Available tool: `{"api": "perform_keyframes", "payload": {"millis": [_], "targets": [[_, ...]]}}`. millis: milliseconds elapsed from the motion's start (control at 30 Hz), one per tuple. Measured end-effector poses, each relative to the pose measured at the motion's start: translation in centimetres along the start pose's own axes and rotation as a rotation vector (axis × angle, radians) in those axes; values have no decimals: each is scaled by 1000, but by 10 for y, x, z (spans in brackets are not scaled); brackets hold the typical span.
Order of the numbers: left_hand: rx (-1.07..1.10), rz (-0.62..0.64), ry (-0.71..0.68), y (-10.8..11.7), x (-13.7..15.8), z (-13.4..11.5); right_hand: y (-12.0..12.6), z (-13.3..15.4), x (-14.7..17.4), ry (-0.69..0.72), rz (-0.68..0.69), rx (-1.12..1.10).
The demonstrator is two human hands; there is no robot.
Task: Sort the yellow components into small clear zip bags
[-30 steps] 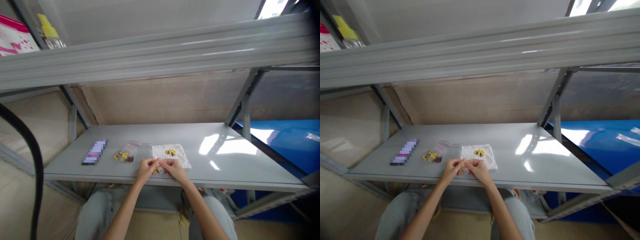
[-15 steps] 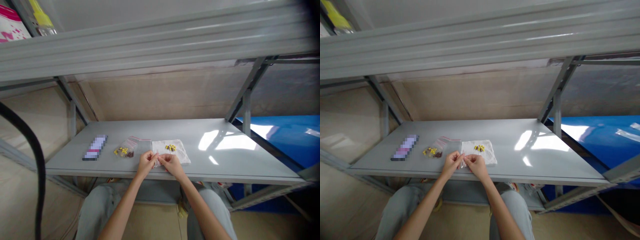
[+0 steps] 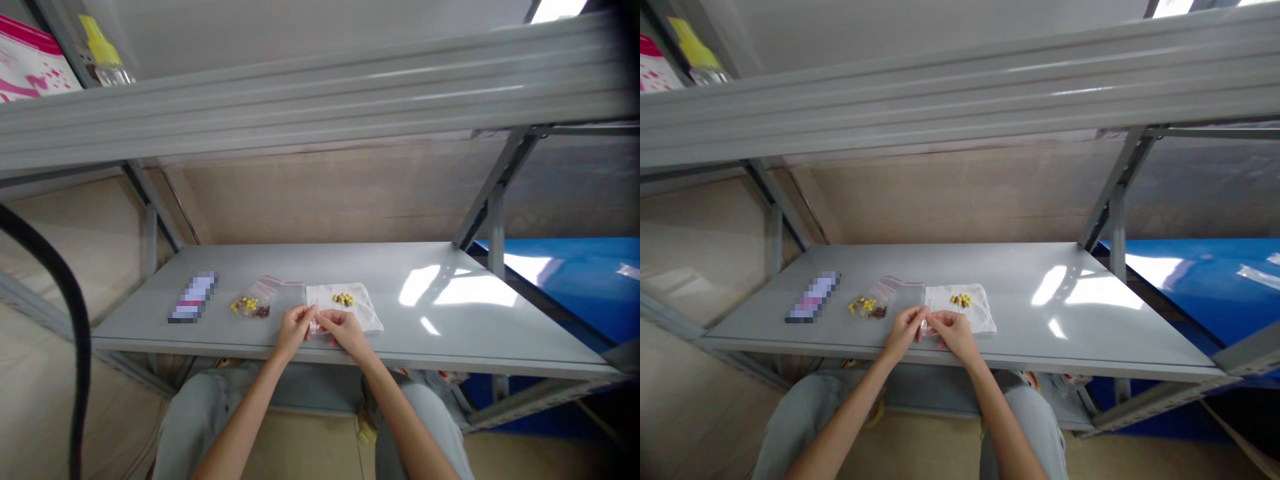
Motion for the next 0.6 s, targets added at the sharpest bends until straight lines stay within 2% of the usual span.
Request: {"api": "perform_keyframes", "payload": {"millis": [133,433,600], "targets": [[14,-19,-3,2,0,1,-4,2,2,-14,55,-78],[3,-41,-36,3,0,-3,2,-1,0,27,-54,43],[-46,-19,-35,0,1,-2,2,1,0,43,-54,61]]}}
Point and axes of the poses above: each hand's wrist, its own x-axis away from the middle knuckle, its own y-axis out of the back of the hand, z = x × y, the point moved 8 cm from there along -x, towards the middle knuckle, and after that the axes turned 8 degrees about -z, right-handed, at the moved point
